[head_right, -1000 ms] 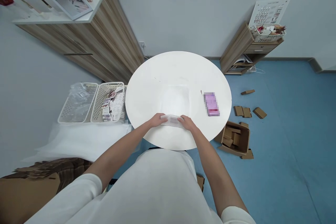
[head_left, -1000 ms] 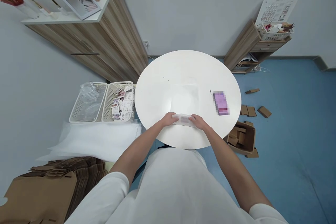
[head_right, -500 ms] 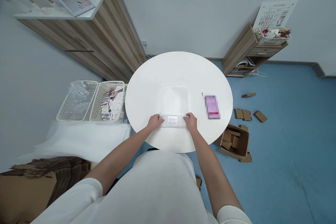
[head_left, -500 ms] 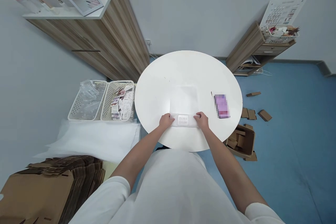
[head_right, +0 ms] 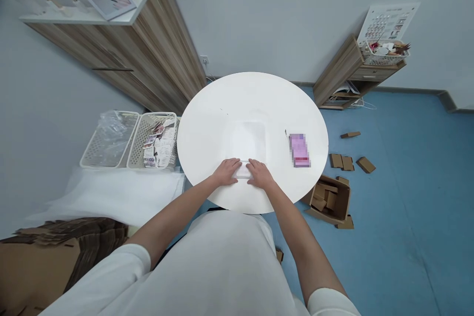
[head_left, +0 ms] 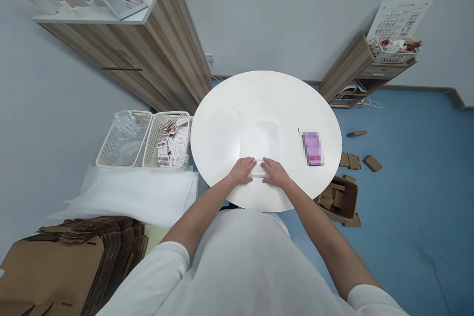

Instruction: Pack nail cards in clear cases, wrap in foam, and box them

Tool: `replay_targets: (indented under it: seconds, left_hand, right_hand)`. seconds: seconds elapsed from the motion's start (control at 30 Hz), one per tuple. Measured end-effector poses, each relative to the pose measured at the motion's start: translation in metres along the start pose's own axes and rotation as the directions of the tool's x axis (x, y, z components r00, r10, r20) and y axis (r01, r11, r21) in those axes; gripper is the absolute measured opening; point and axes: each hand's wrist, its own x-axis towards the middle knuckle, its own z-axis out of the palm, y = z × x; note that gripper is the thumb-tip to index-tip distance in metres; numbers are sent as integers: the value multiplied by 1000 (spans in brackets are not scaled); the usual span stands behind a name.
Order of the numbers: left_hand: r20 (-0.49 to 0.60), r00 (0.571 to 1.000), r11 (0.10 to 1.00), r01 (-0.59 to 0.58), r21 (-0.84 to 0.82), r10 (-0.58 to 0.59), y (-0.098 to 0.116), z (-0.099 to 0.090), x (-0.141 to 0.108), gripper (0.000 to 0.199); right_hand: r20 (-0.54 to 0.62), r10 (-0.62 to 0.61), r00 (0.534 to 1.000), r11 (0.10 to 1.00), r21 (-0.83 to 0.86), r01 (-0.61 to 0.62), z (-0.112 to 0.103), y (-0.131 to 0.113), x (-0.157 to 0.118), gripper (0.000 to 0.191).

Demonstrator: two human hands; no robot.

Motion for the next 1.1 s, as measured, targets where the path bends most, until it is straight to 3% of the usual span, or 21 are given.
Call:
replay_targets:
  seconds: [0.17, 0.4, 0.57, 0.7, 0.83, 0.93, 1.1]
  left_hand:
    - [69, 997, 994, 53, -95, -46, 3, -3, -4, 59]
    - [127, 992, 975, 11, -223, 18, 15, -2, -39, 57]
    - [189, 978, 905, 159, -395, -89, 13, -7, -41, 45]
    - [263, 942, 726, 331, -602, -211, 0, -20, -28, 36]
    - [289, 897, 584, 438, -684, -333, -14, -19, -20, 41]
    - [244, 855, 594, 498, -632, -457, -20, -8, -16, 31]
    - [190, 772, 599, 601, -530, -607, -22, 6, -9, 23]
  right_hand:
    - [70, 33, 997, 995, 97, -39, 3, -2, -4, 53]
    - [146, -38, 989, 951, 309, -9, 4, -19, -45, 64]
    - [185, 60, 981, 896, 423, -135, -2, -19, -48, 40]
    - [257, 210, 943, 790, 524, -318, -14, -8, -31, 23]
    - [307, 285, 908, 676, 607, -418, -17, 1, -15, 23]
    - [288, 367, 884, 623, 630, -464, -12, 5, -8, 26]
    - [156, 530, 834, 642, 569, -514, 0, 8, -2, 26]
